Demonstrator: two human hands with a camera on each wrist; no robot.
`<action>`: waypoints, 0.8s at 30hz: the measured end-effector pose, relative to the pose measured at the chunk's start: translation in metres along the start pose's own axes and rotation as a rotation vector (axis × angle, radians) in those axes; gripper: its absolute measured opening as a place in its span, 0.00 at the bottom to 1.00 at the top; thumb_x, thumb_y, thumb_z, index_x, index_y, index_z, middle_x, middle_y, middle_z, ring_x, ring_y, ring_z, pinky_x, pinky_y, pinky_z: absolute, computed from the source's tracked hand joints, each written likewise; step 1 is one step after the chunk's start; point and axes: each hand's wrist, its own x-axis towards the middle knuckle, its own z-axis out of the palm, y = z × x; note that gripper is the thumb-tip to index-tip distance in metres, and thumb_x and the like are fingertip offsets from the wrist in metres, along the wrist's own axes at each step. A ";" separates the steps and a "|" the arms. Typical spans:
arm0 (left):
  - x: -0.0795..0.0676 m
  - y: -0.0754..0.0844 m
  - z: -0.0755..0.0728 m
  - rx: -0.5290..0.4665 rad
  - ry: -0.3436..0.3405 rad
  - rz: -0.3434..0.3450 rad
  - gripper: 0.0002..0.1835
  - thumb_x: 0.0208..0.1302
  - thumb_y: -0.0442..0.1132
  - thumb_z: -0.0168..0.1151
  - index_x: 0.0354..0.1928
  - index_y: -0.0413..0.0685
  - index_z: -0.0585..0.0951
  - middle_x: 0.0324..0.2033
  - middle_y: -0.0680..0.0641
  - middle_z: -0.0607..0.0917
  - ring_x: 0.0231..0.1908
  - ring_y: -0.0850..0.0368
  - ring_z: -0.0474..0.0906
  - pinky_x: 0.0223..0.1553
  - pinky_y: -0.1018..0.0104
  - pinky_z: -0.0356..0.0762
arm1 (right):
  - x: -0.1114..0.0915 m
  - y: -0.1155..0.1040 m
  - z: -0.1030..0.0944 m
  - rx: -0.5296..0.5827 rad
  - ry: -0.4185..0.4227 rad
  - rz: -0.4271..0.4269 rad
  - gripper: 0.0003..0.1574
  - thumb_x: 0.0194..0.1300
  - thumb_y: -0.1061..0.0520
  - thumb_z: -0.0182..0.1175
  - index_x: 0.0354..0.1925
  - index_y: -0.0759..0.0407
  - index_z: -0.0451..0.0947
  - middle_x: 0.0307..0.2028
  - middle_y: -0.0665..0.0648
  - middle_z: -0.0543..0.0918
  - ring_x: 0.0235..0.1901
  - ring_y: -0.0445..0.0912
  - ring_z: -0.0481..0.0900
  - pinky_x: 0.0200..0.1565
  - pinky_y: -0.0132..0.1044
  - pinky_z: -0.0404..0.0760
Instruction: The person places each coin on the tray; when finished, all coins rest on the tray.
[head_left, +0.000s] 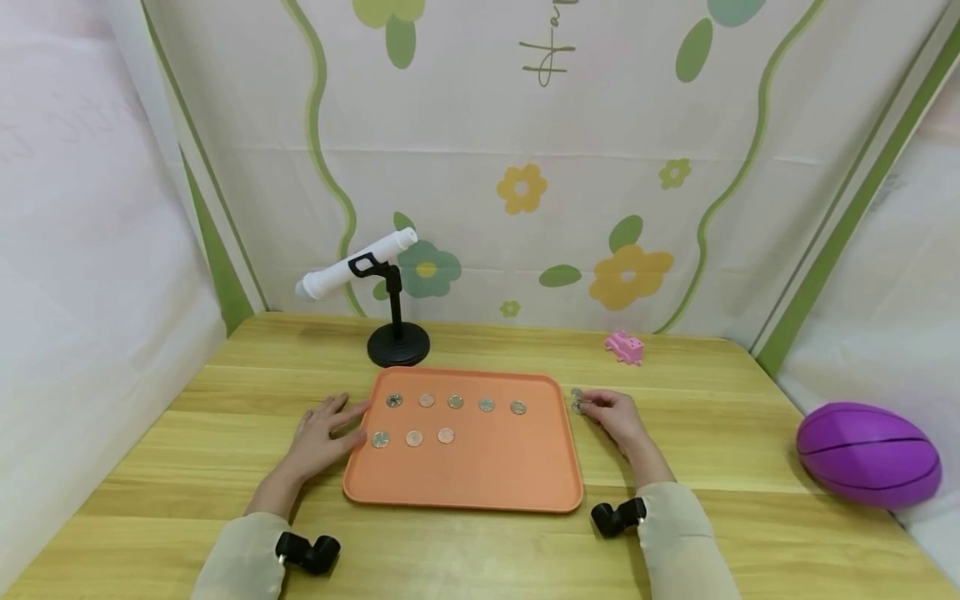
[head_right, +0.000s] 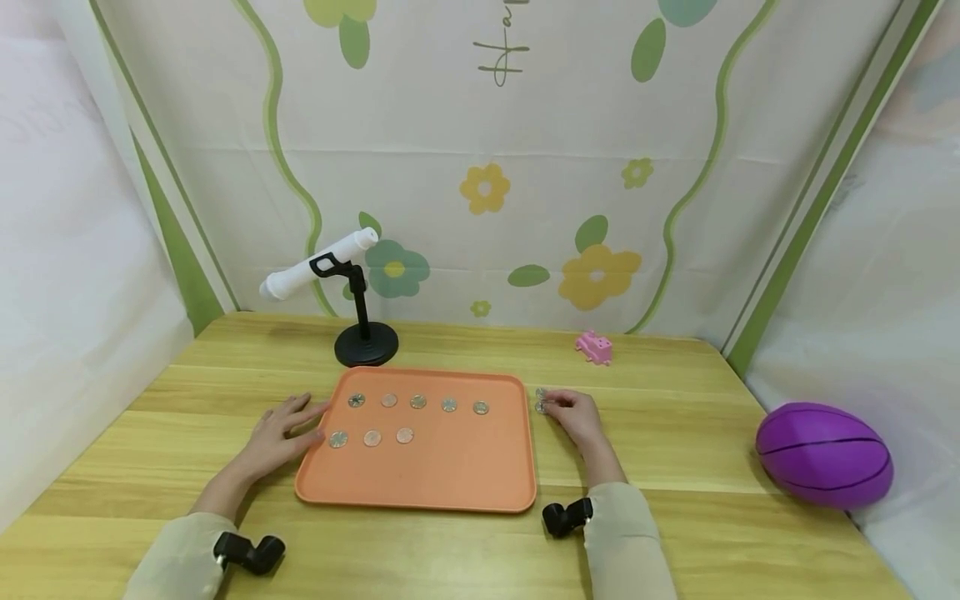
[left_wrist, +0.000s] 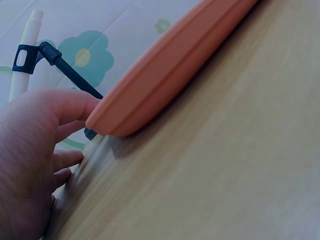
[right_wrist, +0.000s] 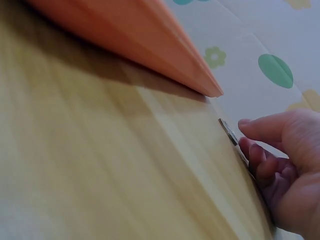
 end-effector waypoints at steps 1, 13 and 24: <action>0.000 0.000 0.000 0.001 0.000 0.000 0.26 0.56 0.48 0.56 0.56 0.45 0.70 0.58 0.30 0.59 0.59 0.34 0.45 0.53 0.39 0.35 | 0.000 0.000 0.001 0.001 0.001 -0.007 0.16 0.54 0.66 0.57 0.42 0.73 0.75 0.40 0.65 0.77 0.39 0.47 0.73 0.34 0.27 0.72; 0.000 -0.001 0.000 -0.005 -0.008 -0.006 0.26 0.56 0.47 0.56 0.56 0.46 0.70 0.58 0.30 0.58 0.59 0.34 0.44 0.53 0.39 0.34 | 0.001 -0.005 0.004 -0.208 0.000 -0.053 0.16 0.50 0.62 0.62 0.39 0.69 0.78 0.34 0.61 0.79 0.35 0.49 0.73 0.37 0.37 0.70; -0.001 0.000 0.000 -0.010 0.004 0.007 0.26 0.56 0.47 0.56 0.56 0.44 0.71 0.57 0.30 0.59 0.58 0.33 0.45 0.52 0.38 0.35 | 0.002 -0.007 0.003 -0.341 -0.021 -0.089 0.09 0.50 0.63 0.62 0.32 0.68 0.75 0.22 0.53 0.71 0.24 0.43 0.67 0.28 0.33 0.66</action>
